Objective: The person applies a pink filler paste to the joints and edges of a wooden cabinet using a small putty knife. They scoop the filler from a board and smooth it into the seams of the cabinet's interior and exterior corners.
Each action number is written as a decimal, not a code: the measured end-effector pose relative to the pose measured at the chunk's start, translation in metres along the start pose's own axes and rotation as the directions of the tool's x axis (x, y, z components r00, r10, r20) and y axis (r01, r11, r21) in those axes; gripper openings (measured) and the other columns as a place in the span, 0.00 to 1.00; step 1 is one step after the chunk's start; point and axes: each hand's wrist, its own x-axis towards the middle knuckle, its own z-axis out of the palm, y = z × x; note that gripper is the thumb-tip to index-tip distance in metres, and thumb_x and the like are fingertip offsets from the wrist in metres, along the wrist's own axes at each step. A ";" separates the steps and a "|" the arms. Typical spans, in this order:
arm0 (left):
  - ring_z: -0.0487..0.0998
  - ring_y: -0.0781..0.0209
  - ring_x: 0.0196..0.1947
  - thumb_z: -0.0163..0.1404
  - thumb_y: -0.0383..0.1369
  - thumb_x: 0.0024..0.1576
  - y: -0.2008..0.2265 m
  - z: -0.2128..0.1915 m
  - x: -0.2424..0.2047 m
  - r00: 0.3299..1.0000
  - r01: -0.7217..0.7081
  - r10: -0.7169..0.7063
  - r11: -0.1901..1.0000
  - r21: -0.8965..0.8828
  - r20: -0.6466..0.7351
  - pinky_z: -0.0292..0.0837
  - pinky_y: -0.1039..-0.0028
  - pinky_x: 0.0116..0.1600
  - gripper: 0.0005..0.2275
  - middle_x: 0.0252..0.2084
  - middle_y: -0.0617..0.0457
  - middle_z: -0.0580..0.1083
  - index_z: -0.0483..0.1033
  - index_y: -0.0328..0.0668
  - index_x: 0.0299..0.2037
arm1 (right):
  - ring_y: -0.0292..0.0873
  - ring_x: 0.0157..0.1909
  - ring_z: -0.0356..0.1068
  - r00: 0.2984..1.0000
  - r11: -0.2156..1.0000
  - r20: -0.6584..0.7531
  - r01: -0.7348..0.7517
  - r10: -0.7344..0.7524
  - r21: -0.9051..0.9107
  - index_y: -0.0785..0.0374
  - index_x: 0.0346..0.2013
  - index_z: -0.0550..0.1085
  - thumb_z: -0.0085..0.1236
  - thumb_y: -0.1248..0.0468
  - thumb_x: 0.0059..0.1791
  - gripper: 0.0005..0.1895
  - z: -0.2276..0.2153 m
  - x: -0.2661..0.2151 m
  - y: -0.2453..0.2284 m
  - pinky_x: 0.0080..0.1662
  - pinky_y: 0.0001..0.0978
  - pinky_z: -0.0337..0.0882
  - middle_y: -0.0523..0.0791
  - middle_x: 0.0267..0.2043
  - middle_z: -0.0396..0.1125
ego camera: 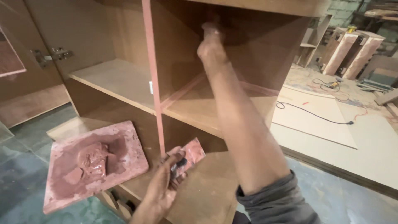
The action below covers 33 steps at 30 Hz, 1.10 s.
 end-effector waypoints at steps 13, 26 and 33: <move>0.81 0.67 0.26 0.56 0.29 0.54 0.058 -0.037 -0.030 0.986 -0.143 0.147 0.988 -0.051 0.084 0.77 0.77 0.26 0.18 0.36 0.52 0.79 0.73 0.35 0.55 | 0.38 0.45 0.62 0.993 0.951 -0.008 0.112 -0.115 0.287 0.61 0.51 0.75 0.52 0.68 0.49 0.16 0.025 0.056 0.036 0.50 0.33 0.62 0.42 0.48 0.67; 0.82 0.66 0.33 0.56 0.27 0.53 0.055 -0.049 -0.038 0.984 -0.174 0.175 0.984 -0.032 0.041 0.80 0.72 0.33 0.20 0.38 0.53 0.78 0.72 0.35 0.56 | 0.37 0.41 0.60 0.651 -0.697 0.723 -0.629 -0.230 0.345 0.60 0.44 0.78 0.53 0.68 0.50 0.10 -0.027 0.049 0.063 0.46 0.31 0.60 0.42 0.42 0.69; 0.80 0.69 0.32 0.55 0.28 0.55 0.057 -0.014 -0.043 0.974 -0.141 0.139 0.990 -0.002 0.177 0.77 0.77 0.37 0.15 0.36 0.55 0.79 0.75 0.37 0.53 | 0.37 0.39 0.59 0.491 -0.748 0.820 -0.652 -0.294 0.123 0.60 0.40 0.80 0.54 0.67 0.51 0.08 -0.045 0.051 0.081 0.45 0.30 0.58 0.41 0.38 0.69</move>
